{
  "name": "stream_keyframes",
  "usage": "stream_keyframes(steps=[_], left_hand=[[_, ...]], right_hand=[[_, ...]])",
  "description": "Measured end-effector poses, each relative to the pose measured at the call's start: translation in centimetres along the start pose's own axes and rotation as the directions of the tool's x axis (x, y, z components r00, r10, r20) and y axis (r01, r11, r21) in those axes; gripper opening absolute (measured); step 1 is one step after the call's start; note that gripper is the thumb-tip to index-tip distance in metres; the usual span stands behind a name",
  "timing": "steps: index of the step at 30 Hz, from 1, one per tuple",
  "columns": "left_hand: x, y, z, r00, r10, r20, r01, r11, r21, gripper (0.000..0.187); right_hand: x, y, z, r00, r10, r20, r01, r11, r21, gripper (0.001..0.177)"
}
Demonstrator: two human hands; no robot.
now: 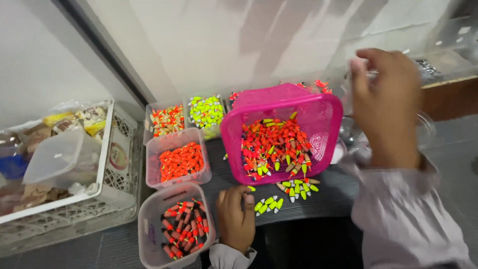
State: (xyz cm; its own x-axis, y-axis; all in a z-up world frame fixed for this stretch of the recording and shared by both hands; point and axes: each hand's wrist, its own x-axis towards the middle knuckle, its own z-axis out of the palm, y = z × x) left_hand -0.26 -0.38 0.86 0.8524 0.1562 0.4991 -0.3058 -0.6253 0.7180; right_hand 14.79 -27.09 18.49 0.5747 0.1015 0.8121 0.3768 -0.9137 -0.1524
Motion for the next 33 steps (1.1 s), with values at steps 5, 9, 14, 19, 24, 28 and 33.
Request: stream_keyframes(steps=[5, 9, 14, 19, 24, 28, 33], left_hand=[[-0.1, -0.1, -0.1, 0.999, -0.012, 0.034, 0.012, 1.000, 0.015, 0.040], [-0.1, -0.2, 0.0, 0.999, 0.039, 0.014, -0.040, 0.998, 0.053, 0.037], [0.1, 0.2, -0.4, 0.999, 0.046, -0.003, -0.046, 0.998, 0.037, 0.031], [-0.1, 0.0, -0.3, 0.999, 0.051, 0.001, -0.051, 0.998, 0.029, 0.038], [-0.1, 0.0, -0.3, 0.999, 0.037, 0.008, -0.037, 0.999, 0.027, 0.034], [-0.2, 0.1, -0.3, 0.999, 0.036, 0.014, -0.036, 0.999, 0.025, 0.032], [-0.1, 0.0, -0.1, 0.999, 0.038, 0.021, -0.039, 0.998, 0.050, 0.030]], right_hand=[[-5.9, -4.3, -1.2, 0.983, 0.006, 0.182, -0.038, 0.984, 0.172, 0.014], [-7.3, -5.7, 5.4, 0.714, 0.018, 0.700, -0.102, 0.992, 0.079, 0.022], [-9.9, -5.5, 12.6, 0.577, -0.148, 0.803, 0.084, 0.989, 0.122, 0.029], [-10.5, -5.8, 13.6, 0.545, -0.217, 0.810, 0.246, 0.965, 0.093, 0.030], [-11.3, -5.4, 14.6, 0.605, -0.321, 0.729, 0.394, 0.916, 0.076, 0.030], [-11.6, -5.7, 14.2, 0.649, -0.416, 0.636, 0.496, 0.866, 0.061, 0.015], [-11.0, -7.0, 9.4, 0.817, -0.379, 0.434, 0.189, 0.888, 0.419, 0.015]])
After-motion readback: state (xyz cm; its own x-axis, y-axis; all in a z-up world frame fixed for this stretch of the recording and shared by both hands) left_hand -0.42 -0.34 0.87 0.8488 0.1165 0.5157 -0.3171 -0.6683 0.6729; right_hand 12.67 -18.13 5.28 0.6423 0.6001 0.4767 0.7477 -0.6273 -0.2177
